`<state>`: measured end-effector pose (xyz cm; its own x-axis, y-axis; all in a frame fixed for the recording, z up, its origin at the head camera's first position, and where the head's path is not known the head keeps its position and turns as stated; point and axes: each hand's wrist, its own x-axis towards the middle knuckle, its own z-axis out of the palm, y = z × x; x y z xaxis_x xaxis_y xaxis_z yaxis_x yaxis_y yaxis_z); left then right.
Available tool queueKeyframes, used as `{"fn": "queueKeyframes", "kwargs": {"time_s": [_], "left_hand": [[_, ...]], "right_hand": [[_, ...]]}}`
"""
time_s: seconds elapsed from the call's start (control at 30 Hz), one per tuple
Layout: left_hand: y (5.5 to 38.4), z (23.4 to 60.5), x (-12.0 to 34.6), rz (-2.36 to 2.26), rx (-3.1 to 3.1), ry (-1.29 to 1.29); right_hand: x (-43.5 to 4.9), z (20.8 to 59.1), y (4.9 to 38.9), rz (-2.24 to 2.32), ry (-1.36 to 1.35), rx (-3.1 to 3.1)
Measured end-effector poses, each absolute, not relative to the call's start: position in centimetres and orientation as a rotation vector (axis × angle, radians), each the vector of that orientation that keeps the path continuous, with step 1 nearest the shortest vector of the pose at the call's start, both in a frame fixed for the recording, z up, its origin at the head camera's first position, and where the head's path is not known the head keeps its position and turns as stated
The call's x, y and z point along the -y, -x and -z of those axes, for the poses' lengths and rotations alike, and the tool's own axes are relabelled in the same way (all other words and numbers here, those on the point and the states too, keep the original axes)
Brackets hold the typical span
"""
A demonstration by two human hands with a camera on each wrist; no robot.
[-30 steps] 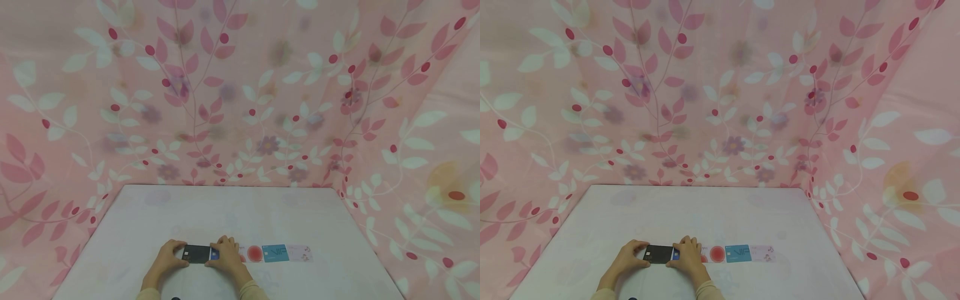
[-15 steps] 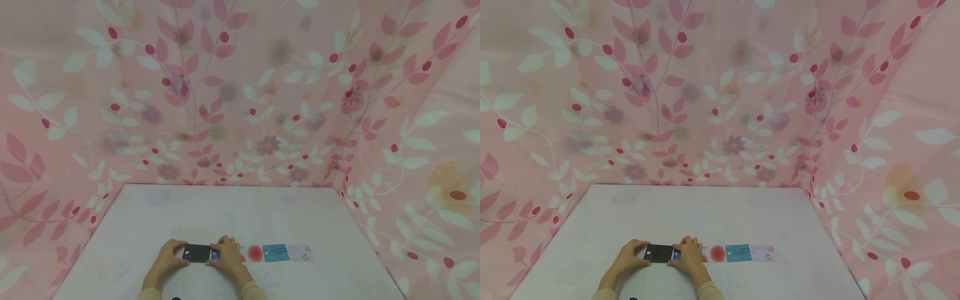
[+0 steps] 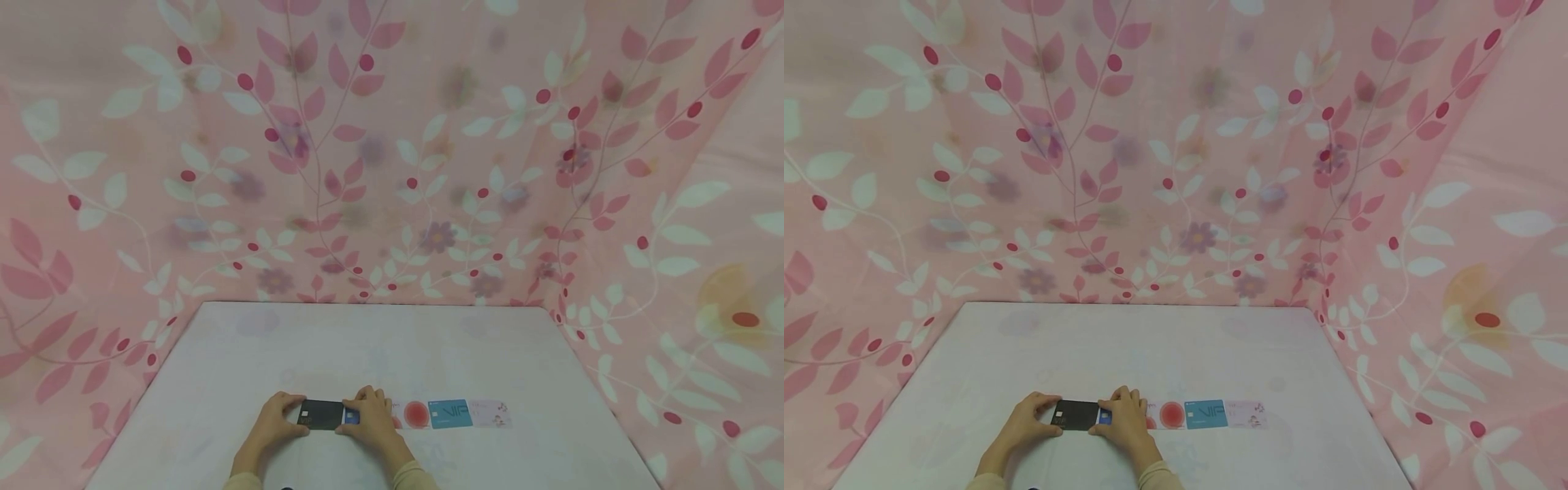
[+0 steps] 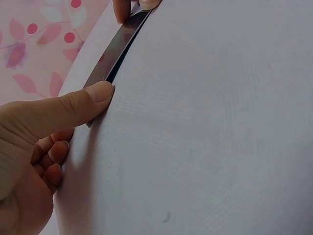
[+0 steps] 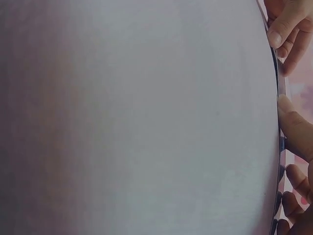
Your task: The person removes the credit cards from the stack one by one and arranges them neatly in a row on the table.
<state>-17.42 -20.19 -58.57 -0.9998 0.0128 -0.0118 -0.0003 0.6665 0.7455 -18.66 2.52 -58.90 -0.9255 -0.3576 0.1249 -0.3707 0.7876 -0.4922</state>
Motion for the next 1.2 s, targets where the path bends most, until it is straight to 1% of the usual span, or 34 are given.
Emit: {"fn": "queueKeyframes", "kwargs": {"time_s": [1.2], "left_hand": [[17.2, 59.7, 20.0, -1.302, -2.923, -0.036]], "right_hand": [[-2.6, 58.8, 18.6, -0.797, -0.622, 2.938]]}}
